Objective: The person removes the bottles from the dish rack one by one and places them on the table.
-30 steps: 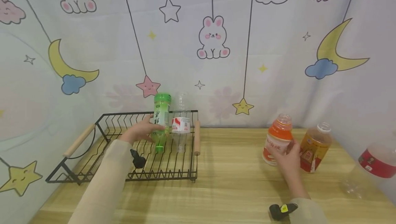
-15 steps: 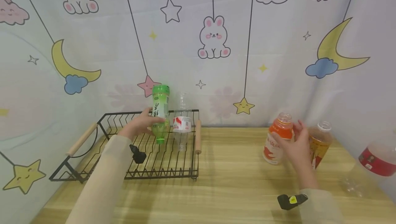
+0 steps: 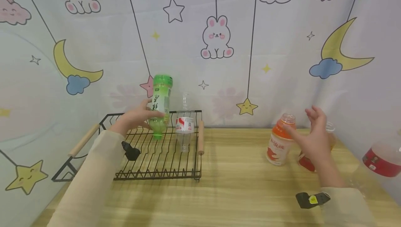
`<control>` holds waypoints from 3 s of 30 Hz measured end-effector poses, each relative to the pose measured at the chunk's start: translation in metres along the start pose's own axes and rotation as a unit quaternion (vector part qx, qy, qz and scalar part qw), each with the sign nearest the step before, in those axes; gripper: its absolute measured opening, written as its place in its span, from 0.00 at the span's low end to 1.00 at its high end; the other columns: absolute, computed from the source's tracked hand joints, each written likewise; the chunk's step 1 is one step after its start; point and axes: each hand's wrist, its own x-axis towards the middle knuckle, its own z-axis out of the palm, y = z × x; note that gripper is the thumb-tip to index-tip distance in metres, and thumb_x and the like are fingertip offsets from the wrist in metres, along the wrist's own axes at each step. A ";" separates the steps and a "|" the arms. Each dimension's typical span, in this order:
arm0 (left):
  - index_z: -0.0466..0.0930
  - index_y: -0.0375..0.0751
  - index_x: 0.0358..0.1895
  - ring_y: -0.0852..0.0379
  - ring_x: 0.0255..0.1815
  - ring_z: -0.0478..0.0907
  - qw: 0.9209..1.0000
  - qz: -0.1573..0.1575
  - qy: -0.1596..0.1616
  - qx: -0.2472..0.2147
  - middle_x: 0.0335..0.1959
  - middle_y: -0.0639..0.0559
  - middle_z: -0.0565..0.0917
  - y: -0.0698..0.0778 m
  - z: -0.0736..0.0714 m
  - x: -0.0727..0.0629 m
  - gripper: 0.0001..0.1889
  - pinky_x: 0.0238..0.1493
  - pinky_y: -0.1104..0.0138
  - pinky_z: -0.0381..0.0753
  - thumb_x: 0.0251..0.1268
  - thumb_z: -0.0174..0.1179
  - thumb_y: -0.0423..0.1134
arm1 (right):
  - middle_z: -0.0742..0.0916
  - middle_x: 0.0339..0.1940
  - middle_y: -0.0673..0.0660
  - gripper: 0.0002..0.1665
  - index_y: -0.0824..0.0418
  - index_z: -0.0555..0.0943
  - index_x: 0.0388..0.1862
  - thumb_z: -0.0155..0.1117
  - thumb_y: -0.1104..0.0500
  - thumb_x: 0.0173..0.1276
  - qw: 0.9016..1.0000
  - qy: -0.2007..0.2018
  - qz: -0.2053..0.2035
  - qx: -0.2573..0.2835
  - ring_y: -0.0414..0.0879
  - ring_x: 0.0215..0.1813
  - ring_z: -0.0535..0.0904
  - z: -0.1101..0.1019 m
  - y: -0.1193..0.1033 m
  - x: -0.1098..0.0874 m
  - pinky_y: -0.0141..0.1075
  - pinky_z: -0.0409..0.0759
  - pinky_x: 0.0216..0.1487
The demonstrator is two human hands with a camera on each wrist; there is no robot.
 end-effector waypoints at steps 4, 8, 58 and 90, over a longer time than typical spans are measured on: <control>0.36 0.48 0.76 0.39 0.56 0.74 1.000 0.015 -0.014 0.014 0.63 0.33 0.64 0.011 -0.005 -0.012 0.47 0.49 0.49 0.81 0.64 0.61 0.42 | 0.48 0.79 0.64 0.58 0.50 0.33 0.78 0.65 0.53 0.66 0.999 -0.001 -0.025 -0.028 0.58 0.79 0.37 -0.006 -0.015 -0.002 0.55 0.42 0.73; 0.38 0.49 0.77 0.41 0.53 0.76 0.999 0.022 -0.021 0.032 0.61 0.34 0.67 0.019 -0.008 -0.022 0.46 0.46 0.52 0.82 0.64 0.62 0.42 | 0.50 0.79 0.62 0.58 0.49 0.36 0.78 0.66 0.55 0.66 0.997 -0.007 -0.060 -0.046 0.55 0.79 0.38 -0.008 -0.028 -0.007 0.49 0.45 0.75; 0.53 0.57 0.72 0.53 0.45 0.78 0.941 0.056 -0.310 0.122 0.50 0.50 0.74 0.054 0.116 -0.104 0.43 0.37 0.59 0.84 0.56 0.69 0.39 | 0.74 0.66 0.58 0.50 0.59 0.70 0.66 0.81 0.51 0.43 0.816 -0.153 -0.524 -0.191 0.58 0.71 0.65 0.068 -0.115 -0.081 0.40 0.44 0.77; 0.49 0.48 0.75 0.54 0.40 0.81 0.928 0.025 -0.359 0.094 0.52 0.52 0.74 0.046 0.139 -0.104 0.43 0.33 0.57 0.85 0.60 0.66 0.40 | 0.80 0.60 0.56 0.45 0.57 0.77 0.58 0.82 0.52 0.36 0.771 -0.138 -0.565 -0.259 0.56 0.61 0.74 0.095 -0.088 -0.099 0.49 0.41 0.77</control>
